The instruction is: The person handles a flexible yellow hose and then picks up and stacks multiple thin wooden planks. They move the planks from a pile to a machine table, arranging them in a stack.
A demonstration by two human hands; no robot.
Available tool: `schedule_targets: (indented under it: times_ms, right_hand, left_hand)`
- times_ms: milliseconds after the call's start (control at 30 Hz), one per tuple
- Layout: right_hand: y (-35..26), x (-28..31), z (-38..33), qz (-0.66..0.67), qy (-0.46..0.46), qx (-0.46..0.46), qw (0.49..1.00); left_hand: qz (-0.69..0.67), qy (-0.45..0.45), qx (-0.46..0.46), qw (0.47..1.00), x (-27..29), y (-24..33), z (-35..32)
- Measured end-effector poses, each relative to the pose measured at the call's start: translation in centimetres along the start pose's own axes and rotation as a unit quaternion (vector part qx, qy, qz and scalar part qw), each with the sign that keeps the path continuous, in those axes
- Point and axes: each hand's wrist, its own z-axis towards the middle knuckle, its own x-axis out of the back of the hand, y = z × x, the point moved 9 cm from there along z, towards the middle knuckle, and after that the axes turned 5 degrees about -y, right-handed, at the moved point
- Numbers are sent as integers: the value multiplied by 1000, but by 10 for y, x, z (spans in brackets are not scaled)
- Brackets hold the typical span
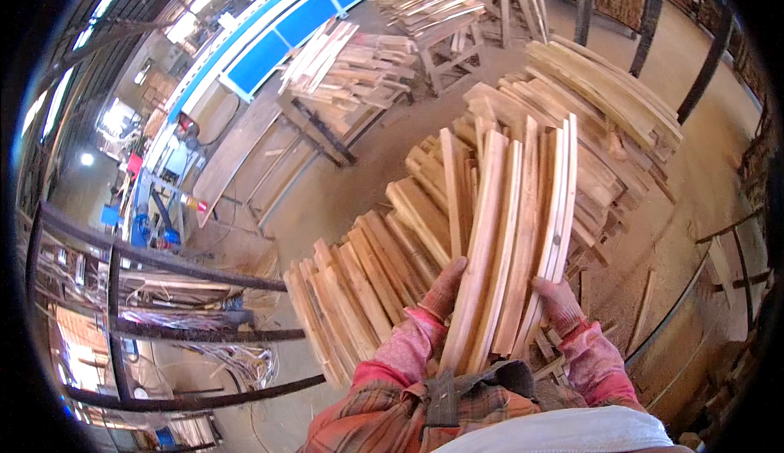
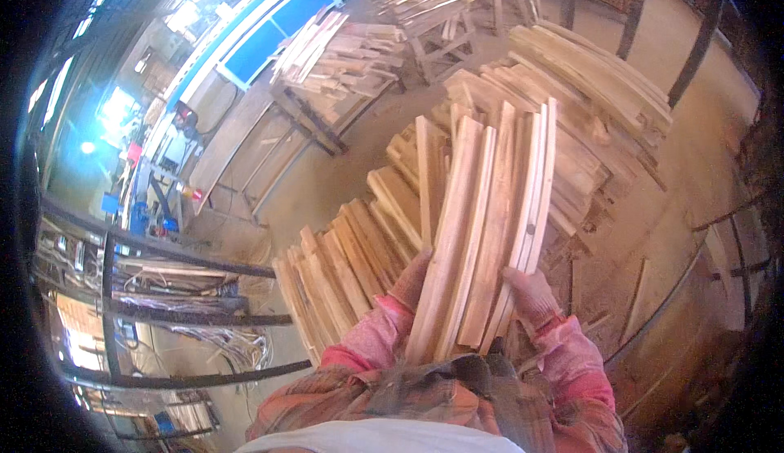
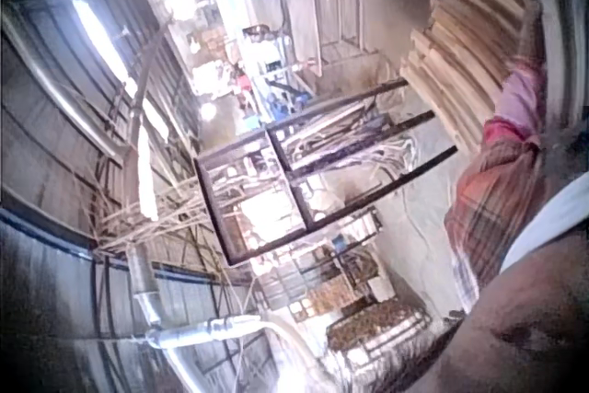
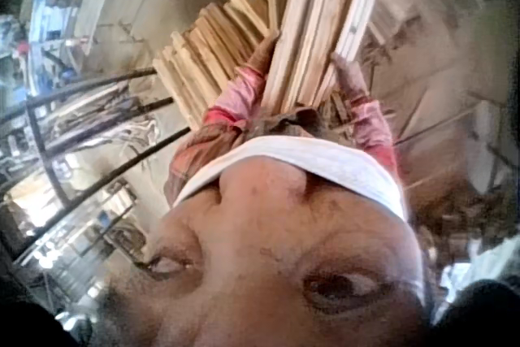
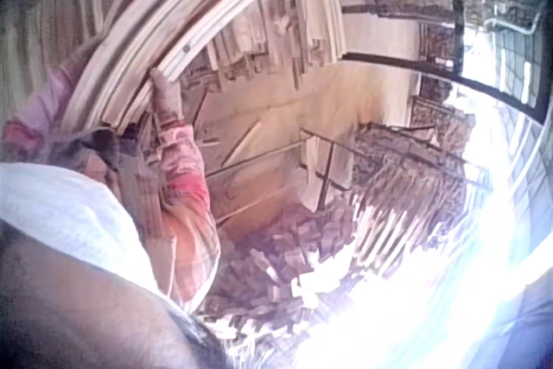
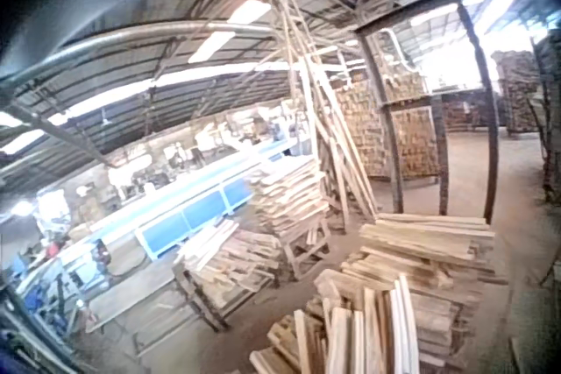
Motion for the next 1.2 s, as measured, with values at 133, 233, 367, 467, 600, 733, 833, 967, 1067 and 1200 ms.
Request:
schedule_targets:
  times_ms: [133, 233, 367, 467, 600, 733, 833, 967, 1067, 1200]
  right_hand:
    - [25, -45, -32, 21, -4, 61, 998]
    - [44, -78, -58, 41, -4, 77, 996]
    - [14, -137, -117, -19, 9, 111, 994]
    - [8, -153, -170, -82, 98, 46, 991]
    - [28, -156, -215, -123, 86, 82, 985]
    - [37, -96, -326, -68, 170, 274, 944]
    - [36, -153, -349, 12, 259, 303, 917]
    - [20, -181, -397, 150, 329, 407, 839]
    - [27, -202, -481, 166, 454, 351, 802]
    - [44, -199, -530, 142, 539, 476, 680]
  left_hand:
    - [11, -12, -13, 1000, 24, 9, -52]
    - [58, -34, -65, 996, 21, 43, -95]
    - [25, -20, 5, 999, 79, 28, -122]
    - [0, -61, 59, 996, 48, 42, -177]
    - [395, -101, -154, 900, 95, 79, -187]
    - [439, -189, -210, 853, 25, 48, -172]
    - [296, -281, -71, 910, -21, 68, -166]
    - [249, -407, 8, 879, -109, 70, -190]
    - [227, -508, 64, 828, -183, 55, -218]
    - [165, -660, 142, 719, -306, 28, -305]
